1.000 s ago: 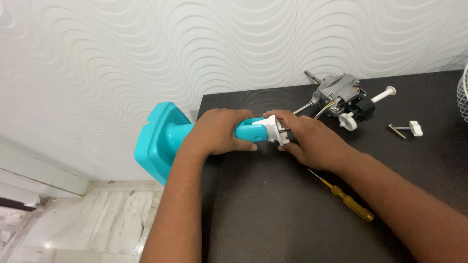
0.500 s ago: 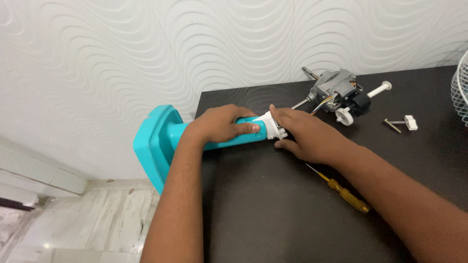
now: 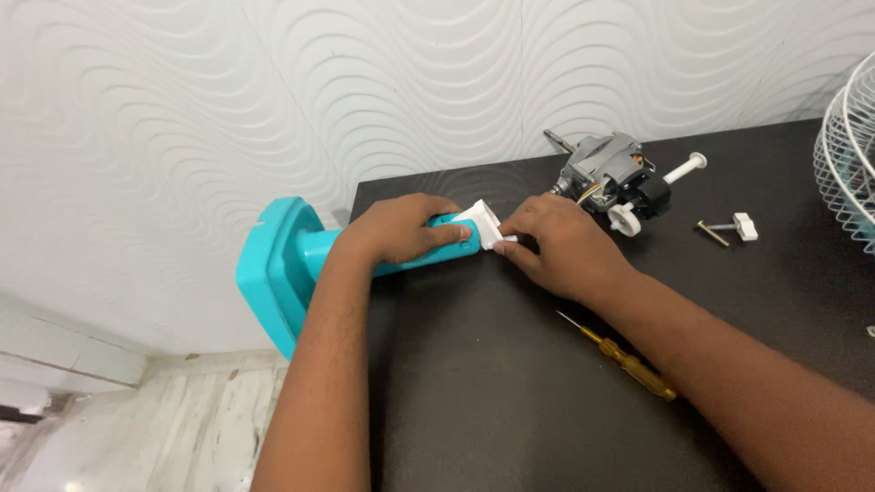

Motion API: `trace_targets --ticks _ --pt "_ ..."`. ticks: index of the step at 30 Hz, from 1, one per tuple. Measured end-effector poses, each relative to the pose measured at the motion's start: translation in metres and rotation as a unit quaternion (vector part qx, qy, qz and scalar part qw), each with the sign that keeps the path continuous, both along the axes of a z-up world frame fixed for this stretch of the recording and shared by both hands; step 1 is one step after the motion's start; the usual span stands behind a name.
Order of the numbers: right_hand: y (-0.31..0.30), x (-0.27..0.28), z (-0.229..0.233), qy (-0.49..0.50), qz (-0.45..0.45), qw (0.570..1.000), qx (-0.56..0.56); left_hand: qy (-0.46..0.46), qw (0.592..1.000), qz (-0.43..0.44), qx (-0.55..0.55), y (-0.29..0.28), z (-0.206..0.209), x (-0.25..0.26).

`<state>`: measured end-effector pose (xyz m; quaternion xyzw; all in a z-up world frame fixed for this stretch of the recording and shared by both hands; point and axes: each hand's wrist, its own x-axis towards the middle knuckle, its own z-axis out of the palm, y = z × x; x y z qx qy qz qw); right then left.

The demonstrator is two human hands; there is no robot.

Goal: The person assembles a teal pedestal fan base by connecting internal wires, inserting a white plastic bracket, and securing it with screws using a screwdriver. The person also briefly handles a smartphone during the process.

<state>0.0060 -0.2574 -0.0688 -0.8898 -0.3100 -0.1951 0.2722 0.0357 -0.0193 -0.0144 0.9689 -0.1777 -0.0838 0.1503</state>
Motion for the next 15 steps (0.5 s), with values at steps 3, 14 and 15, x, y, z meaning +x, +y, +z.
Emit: trace_targets --ticks 3,14,15 --pt "0.005 0.001 -0.004 -0.016 -0.015 1.000 0.004 -0.015 1.000 -0.005 0.000 0.000 -0.003 -0.001" --pt "0.006 0.003 -0.004 -0.046 -0.005 0.999 -0.011 -0.065 0.996 0.066 0.001 -0.005 0.008 -0.025" --pt "0.006 0.002 -0.004 -0.043 -0.005 0.999 -0.011 -0.055 0.994 0.089 0.025 -0.005 0.011 -0.027"
